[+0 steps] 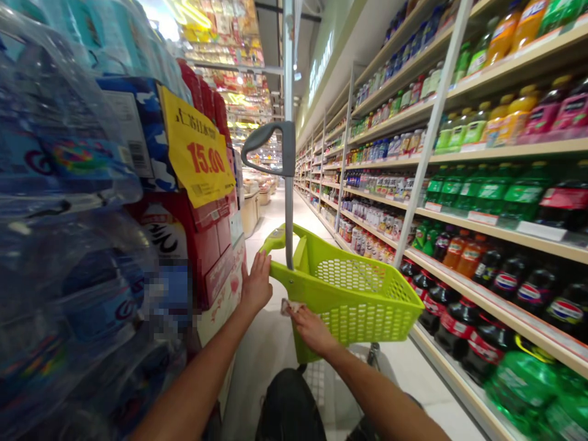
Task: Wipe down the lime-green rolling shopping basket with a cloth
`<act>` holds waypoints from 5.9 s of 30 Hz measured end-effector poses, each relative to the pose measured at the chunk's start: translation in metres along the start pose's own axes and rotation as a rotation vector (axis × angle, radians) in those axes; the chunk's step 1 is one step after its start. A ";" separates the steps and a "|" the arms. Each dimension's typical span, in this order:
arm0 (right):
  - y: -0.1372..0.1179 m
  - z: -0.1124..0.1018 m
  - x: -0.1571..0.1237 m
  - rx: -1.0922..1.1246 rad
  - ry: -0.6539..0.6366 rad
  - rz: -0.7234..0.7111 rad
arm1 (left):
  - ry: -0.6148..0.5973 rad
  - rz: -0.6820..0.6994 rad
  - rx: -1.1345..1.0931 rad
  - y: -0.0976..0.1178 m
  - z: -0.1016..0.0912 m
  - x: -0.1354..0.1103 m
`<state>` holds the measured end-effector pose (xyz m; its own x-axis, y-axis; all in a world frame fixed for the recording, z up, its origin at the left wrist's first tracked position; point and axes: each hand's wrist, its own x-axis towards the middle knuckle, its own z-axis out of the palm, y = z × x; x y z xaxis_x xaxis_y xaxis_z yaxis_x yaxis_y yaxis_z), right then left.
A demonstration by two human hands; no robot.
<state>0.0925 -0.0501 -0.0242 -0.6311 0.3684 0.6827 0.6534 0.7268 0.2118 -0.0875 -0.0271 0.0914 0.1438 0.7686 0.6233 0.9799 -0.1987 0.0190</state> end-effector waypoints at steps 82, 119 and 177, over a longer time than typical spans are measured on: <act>0.067 -0.039 -0.178 -0.063 0.074 0.532 | -0.319 -0.009 -0.774 0.185 0.045 -0.042; 0.128 -0.072 -0.232 -0.247 0.160 0.780 | -0.422 0.488 -0.002 0.190 0.063 -0.042; 0.046 -0.019 -0.126 -0.122 0.143 0.394 | -0.275 0.357 0.008 0.099 0.050 -0.069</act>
<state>0.2099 -0.0741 -0.0868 -0.2654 0.5136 0.8160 0.8825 0.4702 -0.0089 0.0062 -0.0694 0.0112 0.5037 0.7858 0.3589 0.8629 -0.4773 -0.1662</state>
